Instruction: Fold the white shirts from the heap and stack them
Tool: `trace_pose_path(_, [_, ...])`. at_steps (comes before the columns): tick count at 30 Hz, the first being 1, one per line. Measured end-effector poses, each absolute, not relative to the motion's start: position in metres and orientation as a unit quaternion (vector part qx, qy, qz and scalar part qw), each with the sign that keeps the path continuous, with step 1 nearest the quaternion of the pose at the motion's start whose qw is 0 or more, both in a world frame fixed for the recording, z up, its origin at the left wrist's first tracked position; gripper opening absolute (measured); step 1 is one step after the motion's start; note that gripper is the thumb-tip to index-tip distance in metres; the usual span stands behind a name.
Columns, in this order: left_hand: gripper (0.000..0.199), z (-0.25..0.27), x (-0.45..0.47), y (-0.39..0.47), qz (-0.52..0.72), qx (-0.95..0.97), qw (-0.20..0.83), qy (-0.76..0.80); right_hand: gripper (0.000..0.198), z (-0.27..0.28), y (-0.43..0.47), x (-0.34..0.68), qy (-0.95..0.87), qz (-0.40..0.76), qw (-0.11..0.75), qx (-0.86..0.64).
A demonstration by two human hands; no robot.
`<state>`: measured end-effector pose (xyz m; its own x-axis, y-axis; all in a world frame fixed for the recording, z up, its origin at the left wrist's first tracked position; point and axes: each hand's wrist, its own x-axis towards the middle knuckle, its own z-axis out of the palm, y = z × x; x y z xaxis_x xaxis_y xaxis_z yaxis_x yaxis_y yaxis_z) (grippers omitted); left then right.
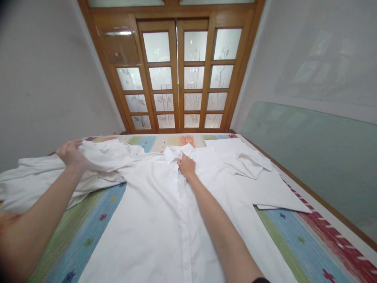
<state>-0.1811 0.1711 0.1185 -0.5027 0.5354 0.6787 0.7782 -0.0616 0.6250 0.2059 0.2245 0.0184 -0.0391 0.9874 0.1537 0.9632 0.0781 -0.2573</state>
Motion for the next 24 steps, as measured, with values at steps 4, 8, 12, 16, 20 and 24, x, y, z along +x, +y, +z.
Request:
trace_pose_path(4, [0.026,0.107,-0.18,0.146,-0.5,-0.511,0.222,-0.663,0.024,0.016,0.225,0.206,-0.715,0.037,0.149,-0.682])
trace_pose_path(8, [0.023,0.098,-0.196,0.124,-0.296,-0.725,0.235,-0.576,0.024,0.014,0.228,0.206,-0.717,0.032,0.153,-0.679])
trace_pose_path(12, [0.025,0.095,-0.214,0.113,-0.236,-0.762,0.301,-0.523,0.025,0.013,0.229,0.207,-0.718,0.033,0.153,-0.678])
trace_pose_path(16, [0.025,0.095,-0.214,0.111,-0.199,-0.8,0.307,-0.475,0.026,0.014,0.229,0.207,-0.717,0.036,0.152,-0.68])
trace_pose_path(20, [0.024,0.1,-0.205,0.111,-0.192,-0.799,0.326,-0.468,0.026,0.015,0.228,0.207,-0.715,0.036,0.152,-0.682])
trace_pose_path(24, [0.032,0.116,-0.196,0.109,-0.151,-0.744,0.352,-0.546,0.026,0.013,0.229,0.208,-0.716,0.031,0.154,-0.68])
